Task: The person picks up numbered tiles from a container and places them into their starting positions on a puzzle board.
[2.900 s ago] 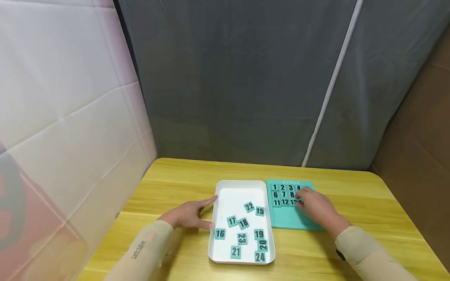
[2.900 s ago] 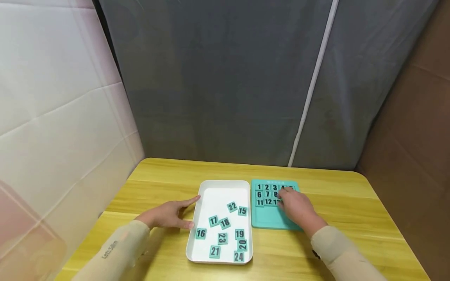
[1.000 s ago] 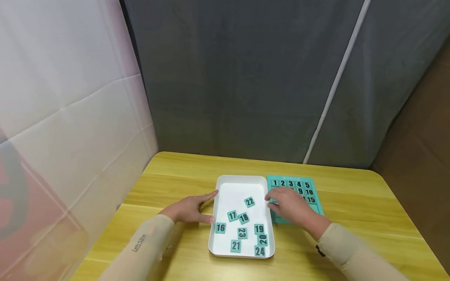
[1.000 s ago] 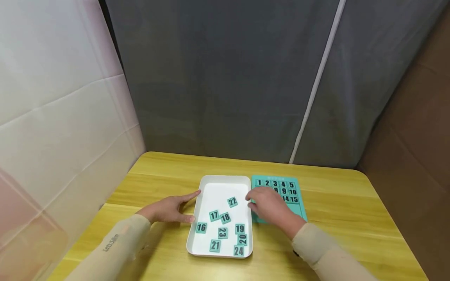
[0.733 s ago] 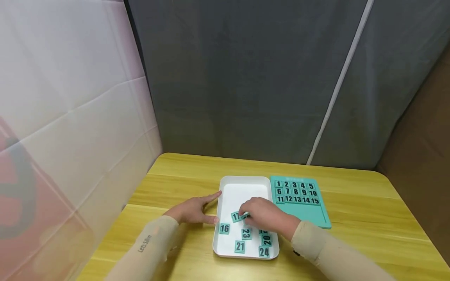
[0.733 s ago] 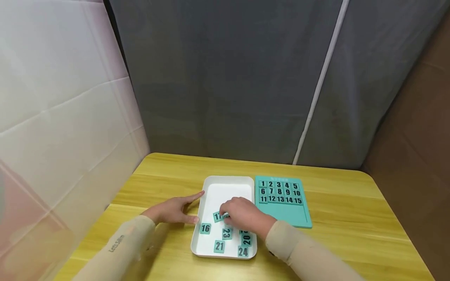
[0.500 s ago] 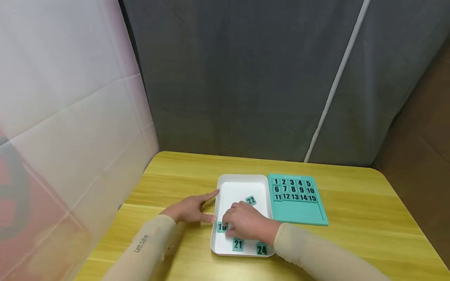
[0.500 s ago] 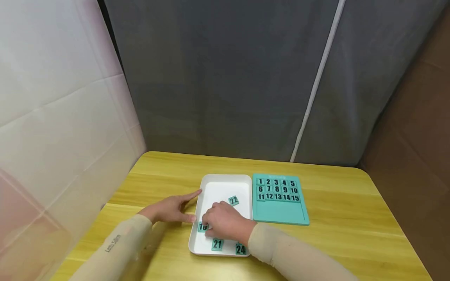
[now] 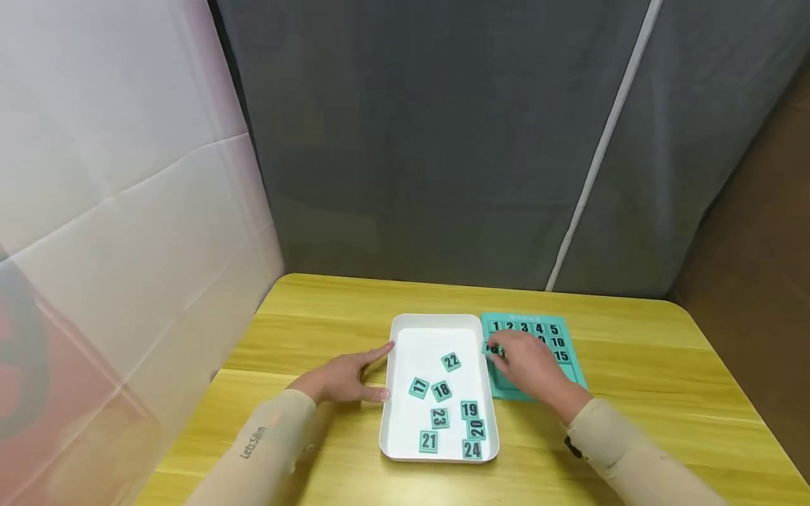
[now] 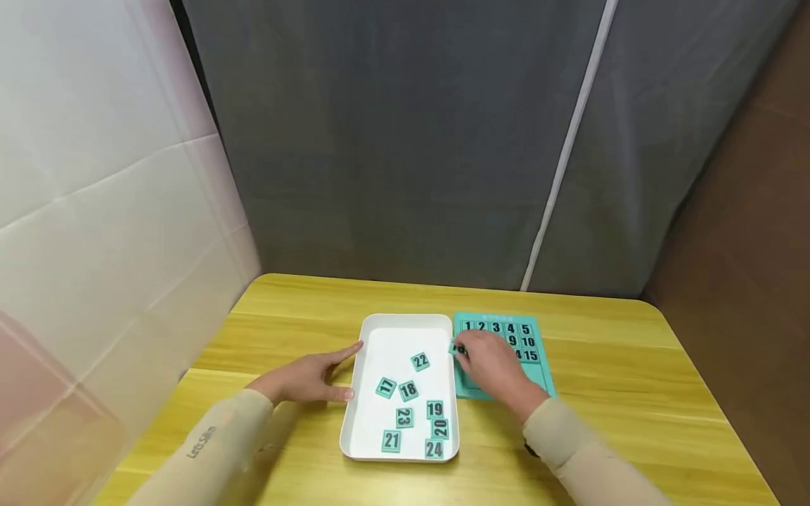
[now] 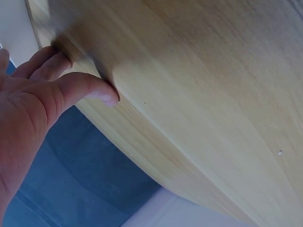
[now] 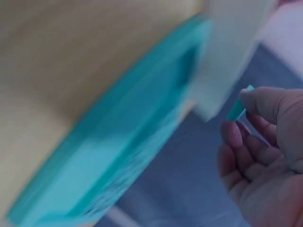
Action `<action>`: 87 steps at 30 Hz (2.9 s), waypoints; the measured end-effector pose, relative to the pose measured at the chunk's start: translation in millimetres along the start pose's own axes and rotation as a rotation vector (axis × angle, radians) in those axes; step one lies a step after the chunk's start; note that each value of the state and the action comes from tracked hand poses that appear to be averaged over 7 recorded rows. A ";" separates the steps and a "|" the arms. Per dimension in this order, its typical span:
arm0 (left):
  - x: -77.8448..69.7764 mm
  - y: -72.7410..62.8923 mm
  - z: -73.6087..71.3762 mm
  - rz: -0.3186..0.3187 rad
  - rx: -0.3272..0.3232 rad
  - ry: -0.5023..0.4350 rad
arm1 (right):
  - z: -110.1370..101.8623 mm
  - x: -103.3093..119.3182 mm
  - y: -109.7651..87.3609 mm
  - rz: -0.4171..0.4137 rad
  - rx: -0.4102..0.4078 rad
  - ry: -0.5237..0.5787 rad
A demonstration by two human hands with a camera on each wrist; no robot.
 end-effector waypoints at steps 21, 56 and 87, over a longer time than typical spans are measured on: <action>-5.4 5.8 -3.1 0.002 0.026 0.027 | -1.7 37.1 -7.5 -0.123 0.001 -0.027; -4.9 3.8 -5.1 0.034 0.017 0.013 | -4.7 5.3 -0.3 -0.016 -0.009 0.057; -15.1 1.7 1.5 -0.018 0.029 -0.007 | 2.7 -48.4 -24.9 0.067 0.026 -0.084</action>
Point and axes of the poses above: each hand's wrist, its own y-axis towards the middle knuckle, its own z-axis out of the palm, x = y × z, the point moved 5 cm from there along y, towards the middle knuckle, and after that the axes turned 8 degrees about x, right-handed, at the moved point
